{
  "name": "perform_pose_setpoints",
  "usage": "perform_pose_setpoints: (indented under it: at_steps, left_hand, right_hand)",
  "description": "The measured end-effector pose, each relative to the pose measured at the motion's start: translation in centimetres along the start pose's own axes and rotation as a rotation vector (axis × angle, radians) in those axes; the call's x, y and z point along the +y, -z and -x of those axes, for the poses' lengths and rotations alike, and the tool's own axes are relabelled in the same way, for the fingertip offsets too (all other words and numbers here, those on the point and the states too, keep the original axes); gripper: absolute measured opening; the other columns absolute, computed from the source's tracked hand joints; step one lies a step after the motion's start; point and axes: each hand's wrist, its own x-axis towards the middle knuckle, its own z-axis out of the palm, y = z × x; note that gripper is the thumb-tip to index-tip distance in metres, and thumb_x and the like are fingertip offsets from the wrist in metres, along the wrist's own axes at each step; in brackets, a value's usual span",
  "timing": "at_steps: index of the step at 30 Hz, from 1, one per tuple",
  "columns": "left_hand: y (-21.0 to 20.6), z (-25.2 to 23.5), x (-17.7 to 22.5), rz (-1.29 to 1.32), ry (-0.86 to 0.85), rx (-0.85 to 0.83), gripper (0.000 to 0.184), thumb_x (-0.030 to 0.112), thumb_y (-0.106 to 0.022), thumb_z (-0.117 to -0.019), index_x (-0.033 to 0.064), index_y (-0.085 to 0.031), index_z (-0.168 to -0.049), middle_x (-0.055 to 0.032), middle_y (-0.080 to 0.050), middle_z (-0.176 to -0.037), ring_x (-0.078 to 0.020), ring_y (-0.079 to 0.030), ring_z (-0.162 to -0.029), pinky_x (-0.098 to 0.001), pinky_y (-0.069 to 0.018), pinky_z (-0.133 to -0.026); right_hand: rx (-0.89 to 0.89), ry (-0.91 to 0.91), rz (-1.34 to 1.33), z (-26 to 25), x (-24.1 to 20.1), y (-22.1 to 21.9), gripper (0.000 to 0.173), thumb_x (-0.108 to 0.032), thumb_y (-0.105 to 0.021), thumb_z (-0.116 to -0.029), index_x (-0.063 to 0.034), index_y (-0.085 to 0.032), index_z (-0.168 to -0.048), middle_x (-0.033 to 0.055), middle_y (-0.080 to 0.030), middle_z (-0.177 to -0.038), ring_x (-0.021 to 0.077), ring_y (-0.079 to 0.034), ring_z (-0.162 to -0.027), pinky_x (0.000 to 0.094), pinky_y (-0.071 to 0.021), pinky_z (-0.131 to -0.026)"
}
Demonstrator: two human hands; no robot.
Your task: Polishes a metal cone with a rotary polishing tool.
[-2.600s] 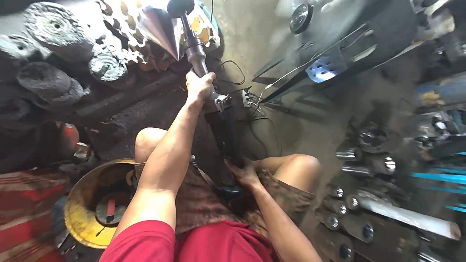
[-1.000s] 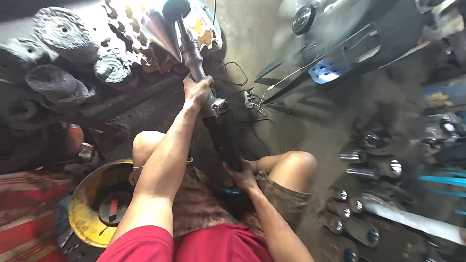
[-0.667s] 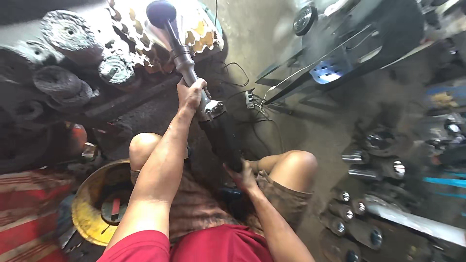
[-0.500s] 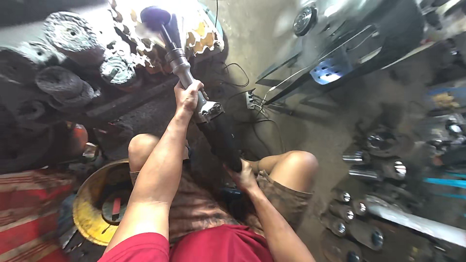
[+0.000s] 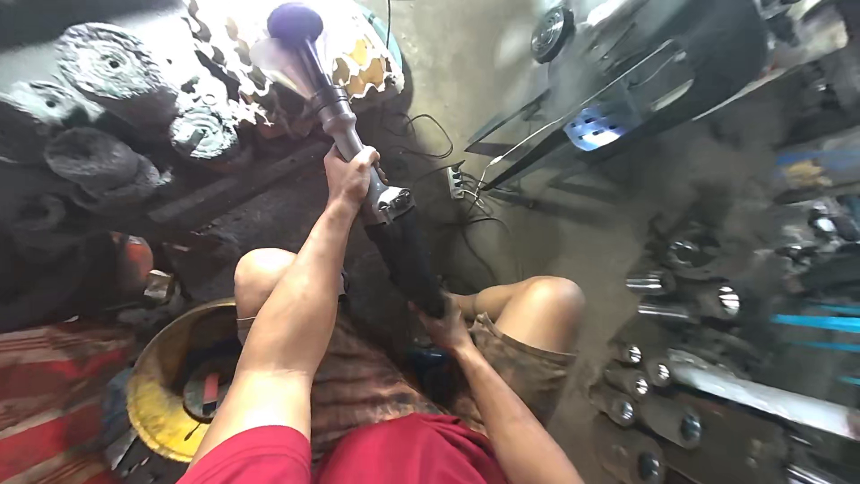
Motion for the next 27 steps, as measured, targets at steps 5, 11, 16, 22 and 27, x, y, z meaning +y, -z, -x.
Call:
perform_pose_setpoints:
  at_steps: [5,11,16,22,27]
  left_hand:
    - [-1.6,-0.8,-0.2,-0.063,0.029,-0.019,0.033,0.009,-0.073,-0.0809,0.0024,-0.061,-0.111,-0.0073,-0.07,-0.081,-0.019,-0.07,-0.064,-0.038,-0.0628,-0.06]
    - [-2.2,-1.8,-1.3,-0.265,0.05,-0.018,0.043,0.02,-0.077,-0.0766,0.0039,-0.064,-0.115,-0.0094,-0.072,-0.092,-0.0193,-0.072,-0.079,-0.0432,-0.0621,-0.071]
    - [-2.1,-1.5,-1.1,-0.241,0.07,-0.021,0.042,0.019,-0.076,-0.0787,0.0037,-0.064,-0.116,-0.0101,-0.071,-0.094,-0.0198,-0.071,-0.081,-0.0435,-0.0604,-0.073]
    - [-0.8,-0.1,-0.3,-0.042,0.027,-0.002,0.032,0.011,-0.071,-0.0839,0.0019,-0.06,-0.112,-0.0061,-0.07,-0.078,-0.019,-0.07,-0.062,-0.0377,-0.0637,-0.058]
    - [0.5,0.2,-0.7,0.021,-0.02,0.013,0.023,0.01,-0.069,-0.0844,0.0033,-0.06,-0.105,-0.0055,-0.069,-0.075,-0.0201,-0.07,-0.06,-0.0385,-0.0637,-0.057]
  right_hand:
    - [-0.06,-0.133,-0.195,-0.1,-0.2,-0.2,0.037,-0.042,-0.082,-0.0871,-0.0102,-0.073,-0.103,0.0022,-0.072,-0.084,0.0116,-0.069,-0.071,0.0359,-0.0613,-0.07]
    - [-0.086,-0.123,-0.282,-0.1,0.0,-0.5,0.033,-0.035,-0.081,-0.0894,-0.0072,-0.072,-0.104,0.0031,-0.071,-0.079,0.0126,-0.066,-0.061,0.0339,-0.0602,-0.059]
    - [-0.094,-0.164,-0.259,-0.2,0.2,-0.5,0.037,-0.039,-0.081,-0.0887,-0.0064,-0.071,-0.102,0.0054,-0.069,-0.074,0.0161,-0.064,-0.055,0.0368,-0.0591,-0.054]
    - [-0.032,-0.096,-0.066,-0.2,0.1,-0.3,0.038,-0.046,-0.081,-0.0867,-0.0124,-0.075,-0.104,0.001,-0.075,-0.088,0.0114,-0.071,-0.078,0.038,-0.0623,-0.077]
    - [-0.005,-0.026,0.1,-0.3,-0.1,-0.2,0.04,-0.048,-0.078,-0.0876,-0.0128,-0.075,-0.106,0.0016,-0.076,-0.093,0.0124,-0.073,-0.088,0.041,-0.0616,-0.086]
